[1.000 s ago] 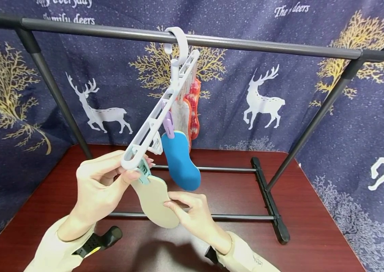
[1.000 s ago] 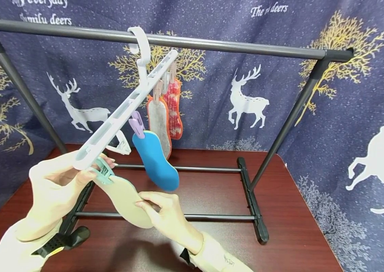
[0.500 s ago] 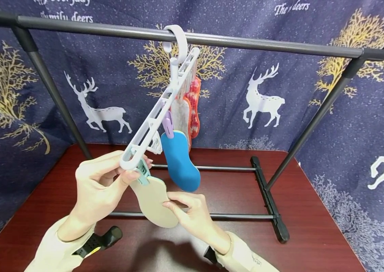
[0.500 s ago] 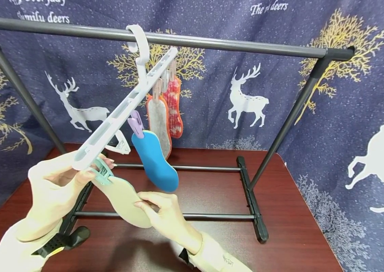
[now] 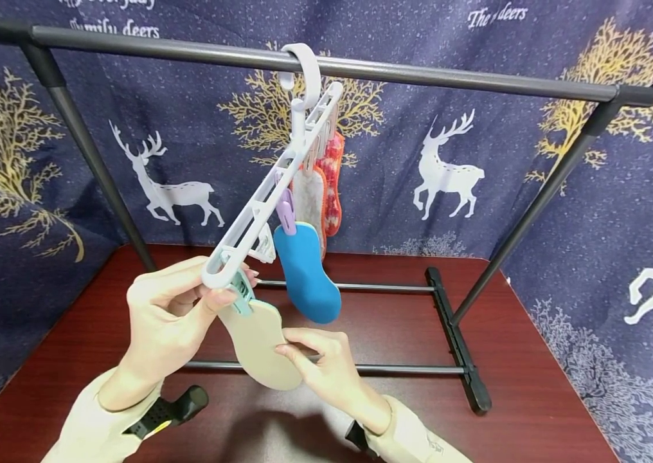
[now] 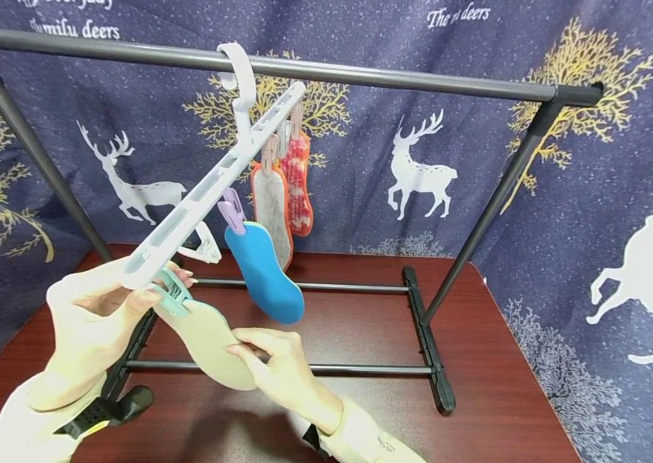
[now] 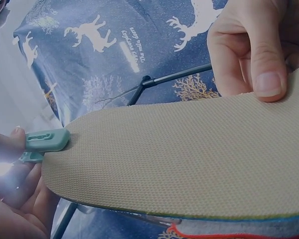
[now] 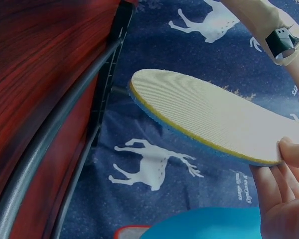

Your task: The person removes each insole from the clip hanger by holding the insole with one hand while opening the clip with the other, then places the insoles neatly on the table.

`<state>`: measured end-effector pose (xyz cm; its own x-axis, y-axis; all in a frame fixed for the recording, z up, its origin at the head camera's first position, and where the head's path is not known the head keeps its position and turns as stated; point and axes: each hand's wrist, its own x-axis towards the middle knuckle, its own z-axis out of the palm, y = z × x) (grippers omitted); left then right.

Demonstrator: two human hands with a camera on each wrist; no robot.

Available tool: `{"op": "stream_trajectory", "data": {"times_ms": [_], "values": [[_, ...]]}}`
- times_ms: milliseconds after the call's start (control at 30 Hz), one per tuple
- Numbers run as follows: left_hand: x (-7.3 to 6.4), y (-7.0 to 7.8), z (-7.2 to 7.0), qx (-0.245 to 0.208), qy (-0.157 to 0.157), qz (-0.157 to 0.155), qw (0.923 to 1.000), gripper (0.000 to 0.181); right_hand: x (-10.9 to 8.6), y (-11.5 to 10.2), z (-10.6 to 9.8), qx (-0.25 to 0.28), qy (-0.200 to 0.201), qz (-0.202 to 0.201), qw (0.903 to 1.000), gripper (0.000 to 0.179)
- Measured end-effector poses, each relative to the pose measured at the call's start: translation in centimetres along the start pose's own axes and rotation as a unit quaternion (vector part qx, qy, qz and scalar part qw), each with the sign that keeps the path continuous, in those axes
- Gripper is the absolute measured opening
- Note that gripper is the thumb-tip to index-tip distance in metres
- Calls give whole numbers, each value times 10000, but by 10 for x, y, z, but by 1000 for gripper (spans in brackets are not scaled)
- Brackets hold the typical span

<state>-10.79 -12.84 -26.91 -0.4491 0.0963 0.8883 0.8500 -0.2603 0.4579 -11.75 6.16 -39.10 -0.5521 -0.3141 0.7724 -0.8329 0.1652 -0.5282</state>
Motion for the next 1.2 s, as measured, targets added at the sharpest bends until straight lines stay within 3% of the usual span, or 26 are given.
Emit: {"op": "stream_trajectory", "data": {"times_ms": [1200], "values": [[0,-1,1,174,143,-5,9997,15,-2,1,1,99,-6,41,9999,18]]}}
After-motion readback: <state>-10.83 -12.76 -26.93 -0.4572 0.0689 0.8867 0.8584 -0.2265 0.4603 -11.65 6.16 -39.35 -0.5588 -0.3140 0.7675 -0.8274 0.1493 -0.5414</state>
